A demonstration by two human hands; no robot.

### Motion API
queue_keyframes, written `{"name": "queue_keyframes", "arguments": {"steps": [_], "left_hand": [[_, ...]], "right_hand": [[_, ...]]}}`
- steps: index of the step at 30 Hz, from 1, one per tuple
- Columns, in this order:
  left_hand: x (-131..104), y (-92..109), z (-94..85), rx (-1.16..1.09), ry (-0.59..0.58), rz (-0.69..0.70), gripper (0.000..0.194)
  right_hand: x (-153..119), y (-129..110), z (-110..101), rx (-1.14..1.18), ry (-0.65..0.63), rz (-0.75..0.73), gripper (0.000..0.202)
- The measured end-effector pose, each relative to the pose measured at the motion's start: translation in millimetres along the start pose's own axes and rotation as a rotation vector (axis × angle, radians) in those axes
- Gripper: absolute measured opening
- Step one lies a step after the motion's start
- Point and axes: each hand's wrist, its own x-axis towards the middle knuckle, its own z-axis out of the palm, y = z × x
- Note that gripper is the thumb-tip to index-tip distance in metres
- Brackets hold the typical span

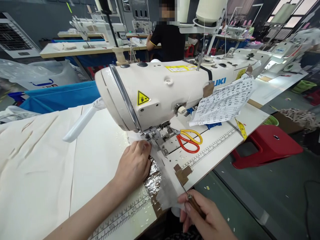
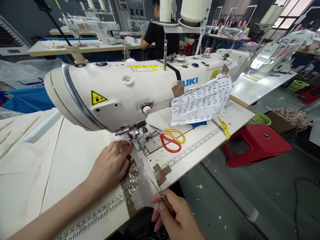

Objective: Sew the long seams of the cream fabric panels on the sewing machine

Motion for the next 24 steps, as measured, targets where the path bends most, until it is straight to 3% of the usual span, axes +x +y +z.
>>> {"name": "queue_keyframes", "arguments": {"steps": [9, 17, 24], "left_hand": [[1.6, -10.8, 3.7, -0.025, 0.060, 0.029, 0.040], [-1.9, 7.2, -4.6, 0.033, 0.031, 0.044, 0.040], [-2.4, 13.5, -11.9, 0.022, 0.029, 0.079, 0.036]], "right_hand": [[8.7, 4.4, 3.4, -0.047, -0.038, -0.107, 0.041], [7.5, 2.9, 2.9, -0.088, -0.054, -0.119, 0.034], [16.5, -12.2, 7.6, -0.150, -0.086, -0.139, 0.026]]}}
